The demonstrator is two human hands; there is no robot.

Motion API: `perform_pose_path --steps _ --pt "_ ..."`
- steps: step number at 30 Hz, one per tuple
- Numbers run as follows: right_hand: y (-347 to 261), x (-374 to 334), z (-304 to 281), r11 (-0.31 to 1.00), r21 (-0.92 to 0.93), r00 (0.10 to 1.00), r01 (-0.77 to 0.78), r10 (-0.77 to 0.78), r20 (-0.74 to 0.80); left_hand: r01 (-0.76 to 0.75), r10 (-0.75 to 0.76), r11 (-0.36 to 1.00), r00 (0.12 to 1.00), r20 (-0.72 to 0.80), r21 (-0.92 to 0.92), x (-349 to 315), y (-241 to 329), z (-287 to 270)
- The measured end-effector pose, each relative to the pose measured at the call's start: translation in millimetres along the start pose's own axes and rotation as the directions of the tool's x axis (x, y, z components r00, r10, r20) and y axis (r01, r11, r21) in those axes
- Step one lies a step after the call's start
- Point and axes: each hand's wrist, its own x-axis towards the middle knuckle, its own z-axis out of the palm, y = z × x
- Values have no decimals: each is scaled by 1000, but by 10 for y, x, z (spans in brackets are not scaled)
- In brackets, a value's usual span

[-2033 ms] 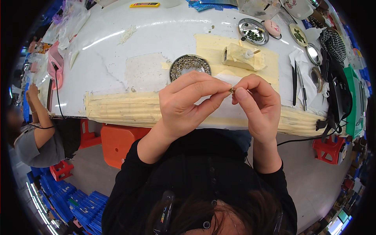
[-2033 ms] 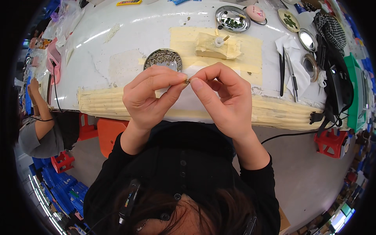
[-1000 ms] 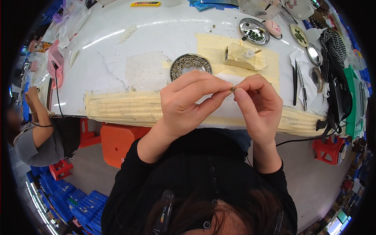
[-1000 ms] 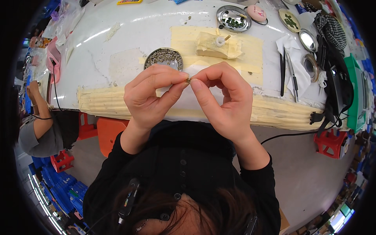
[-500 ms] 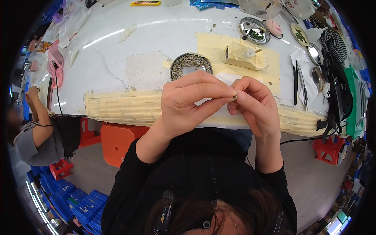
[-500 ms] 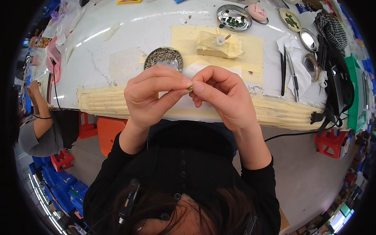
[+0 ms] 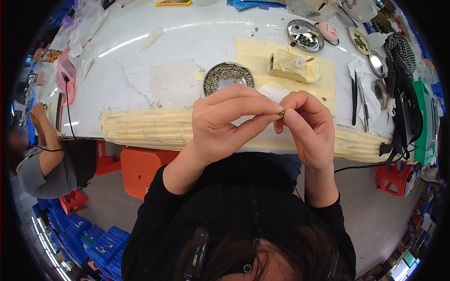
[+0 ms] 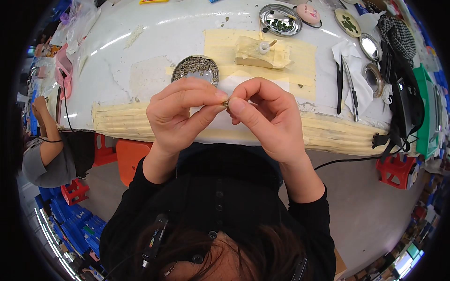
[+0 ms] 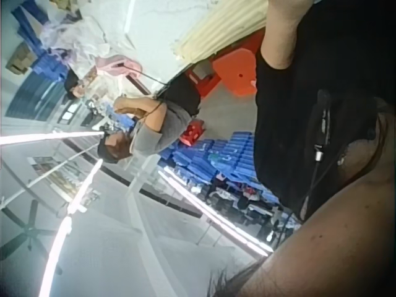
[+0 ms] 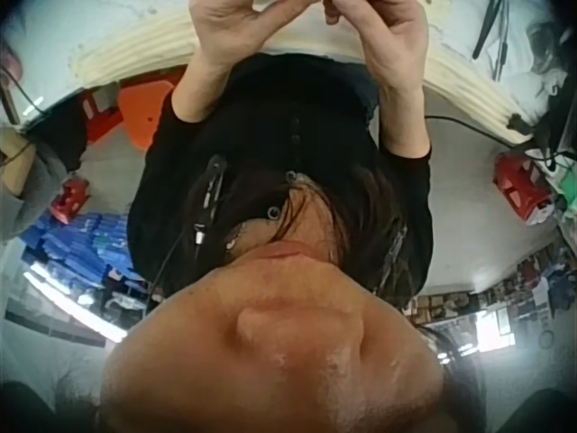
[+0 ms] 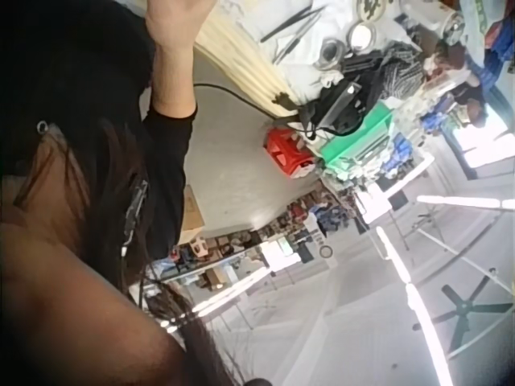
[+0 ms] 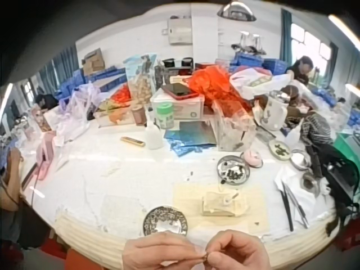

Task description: Assembling small white plastic components by hand at a workbench.

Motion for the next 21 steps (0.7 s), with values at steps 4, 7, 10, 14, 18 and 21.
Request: perform_pose_path --steps 4,7,10,14,18,21 --pt "8 8 -19 998 47 999 -50 49 18 -2 3 999 1000 15 -41 10 -21 -16" --pt "5 -7 4 975 -184 992 124 -127 -4 5 -5 1000 1000 -3 -8 -5 -24 -7" --pt "2 -15 27 980 -165 993 108 -114 -26 33 -33 999 999 -5 -35 -16 -22 4" --pt "7 -4 -26 996 45 997 -76 74 33 8 -4 995 999 45 -95 8 -29 -31" --pt "16 -15 -11 998 -56 999 41 -40 16 -1 3 997 999 32 -75 9 -28 -26" --pt "29 -22 -6 989 -102 995 104 -103 10 14 -13 998 1000 24 -56 1 -23 -23"
